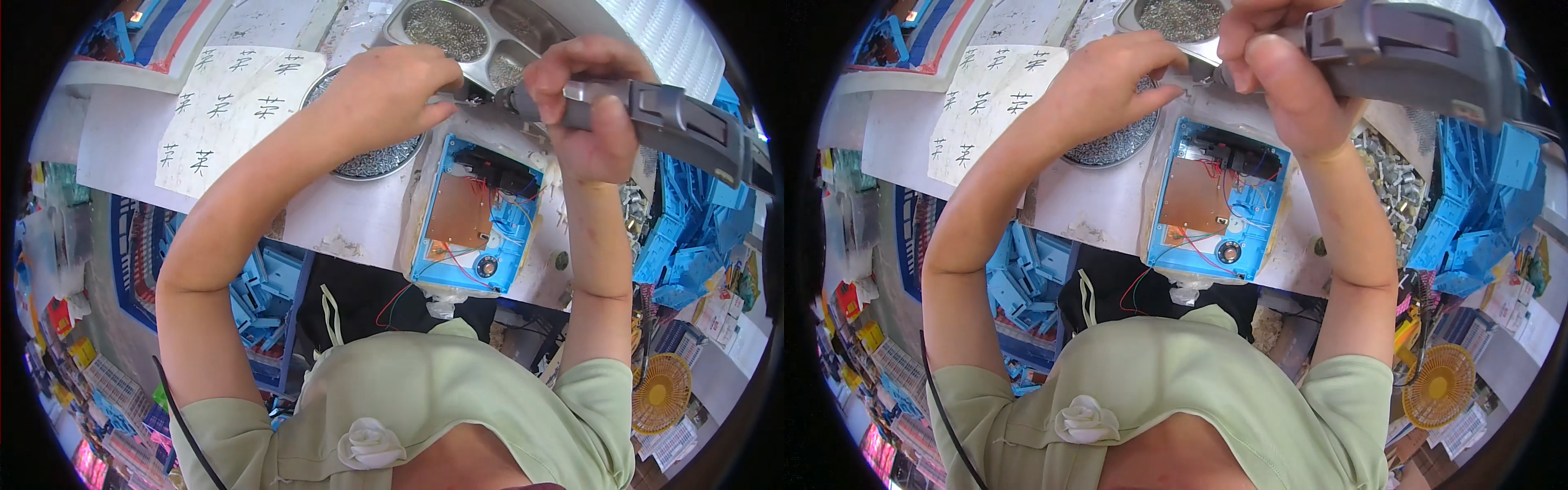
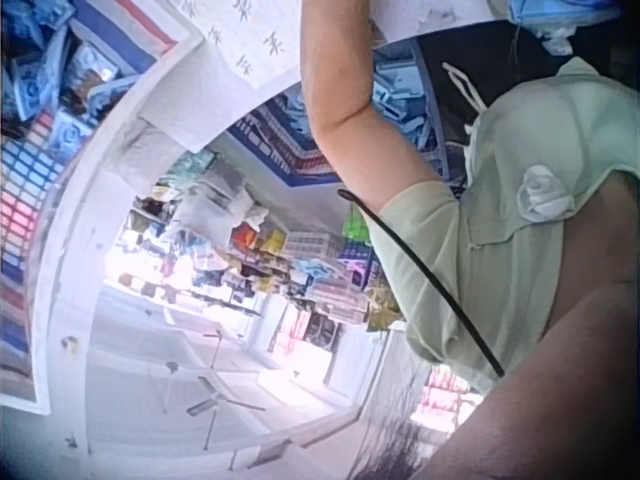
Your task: Assembling small electronic components and plastic parts for a toy using hands and an electric screwdriver.
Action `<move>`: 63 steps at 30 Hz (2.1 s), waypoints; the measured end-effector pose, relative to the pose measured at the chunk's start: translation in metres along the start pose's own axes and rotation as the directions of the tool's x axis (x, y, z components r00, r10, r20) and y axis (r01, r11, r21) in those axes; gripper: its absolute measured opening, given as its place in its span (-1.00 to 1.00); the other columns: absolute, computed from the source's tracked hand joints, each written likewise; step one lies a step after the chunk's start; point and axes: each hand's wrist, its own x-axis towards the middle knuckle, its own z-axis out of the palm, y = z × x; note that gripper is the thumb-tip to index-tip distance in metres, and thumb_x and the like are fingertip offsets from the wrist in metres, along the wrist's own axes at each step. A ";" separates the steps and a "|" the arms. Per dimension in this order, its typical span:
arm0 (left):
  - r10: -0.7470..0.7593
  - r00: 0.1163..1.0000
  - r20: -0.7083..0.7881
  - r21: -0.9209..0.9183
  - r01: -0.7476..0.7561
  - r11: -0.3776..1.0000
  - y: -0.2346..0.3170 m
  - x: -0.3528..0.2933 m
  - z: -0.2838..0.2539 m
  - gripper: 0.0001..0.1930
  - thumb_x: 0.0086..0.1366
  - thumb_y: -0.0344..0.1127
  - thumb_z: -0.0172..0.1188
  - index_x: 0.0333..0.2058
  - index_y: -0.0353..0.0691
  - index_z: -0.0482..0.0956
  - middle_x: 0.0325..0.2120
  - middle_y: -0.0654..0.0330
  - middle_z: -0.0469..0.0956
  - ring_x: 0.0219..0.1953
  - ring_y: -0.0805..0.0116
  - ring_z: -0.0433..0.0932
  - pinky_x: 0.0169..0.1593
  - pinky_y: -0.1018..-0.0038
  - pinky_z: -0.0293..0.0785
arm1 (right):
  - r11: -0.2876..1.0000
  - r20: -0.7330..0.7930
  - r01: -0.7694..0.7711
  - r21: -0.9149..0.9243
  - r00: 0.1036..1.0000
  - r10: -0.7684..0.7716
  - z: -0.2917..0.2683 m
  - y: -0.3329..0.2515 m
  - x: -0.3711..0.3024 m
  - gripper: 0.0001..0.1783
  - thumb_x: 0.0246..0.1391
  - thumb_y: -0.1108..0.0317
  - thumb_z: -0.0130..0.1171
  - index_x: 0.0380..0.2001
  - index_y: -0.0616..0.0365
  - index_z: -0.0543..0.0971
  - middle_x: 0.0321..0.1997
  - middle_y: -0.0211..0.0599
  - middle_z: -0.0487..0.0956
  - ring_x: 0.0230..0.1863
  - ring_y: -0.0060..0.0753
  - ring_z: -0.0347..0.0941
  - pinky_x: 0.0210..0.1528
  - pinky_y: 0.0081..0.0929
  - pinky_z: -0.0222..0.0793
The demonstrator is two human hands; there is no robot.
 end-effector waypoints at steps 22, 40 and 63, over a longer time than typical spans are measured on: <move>-0.099 0.889 0.447 0.411 -0.106 0.905 0.021 0.042 0.019 -0.86 0.08 -0.35 0.18 -0.40 -0.23 0.66 -0.45 -0.02 0.63 -0.32 0.04 0.64 -0.28 0.21 0.56 | 0.997 0.004 0.043 0.069 0.999 -0.044 -0.022 -0.035 -0.017 -0.47 0.10 0.12 0.14 -0.03 0.34 0.41 -0.33 -0.04 0.54 -0.57 -0.51 0.32 -0.38 -0.47 0.27; -0.377 0.863 0.337 -0.910 0.196 -0.366 -0.031 -0.048 -0.032 -0.58 0.22 -0.15 0.19 -0.04 -0.32 0.50 0.03 0.03 0.40 0.08 0.18 0.34 0.06 0.32 0.35 | 0.993 -0.012 0.040 0.115 0.999 -0.039 -0.025 -0.038 -0.020 -0.51 0.12 0.14 0.07 0.00 0.30 0.38 -0.34 -0.11 0.51 -0.57 -0.55 0.28 -0.39 -0.52 0.19; 0.332 0.888 0.319 -0.063 -0.329 0.942 0.157 0.048 0.081 -0.76 0.13 -0.25 0.20 -0.27 -0.28 0.57 -0.37 0.07 0.59 -0.34 0.06 0.56 -0.26 0.28 0.50 | 0.999 -0.283 0.052 0.004 0.958 -0.049 -0.033 -0.075 -0.011 -0.75 0.03 0.41 0.12 -0.21 0.26 0.41 -0.55 -0.16 0.50 -0.68 -0.55 0.34 -0.67 -0.62 0.24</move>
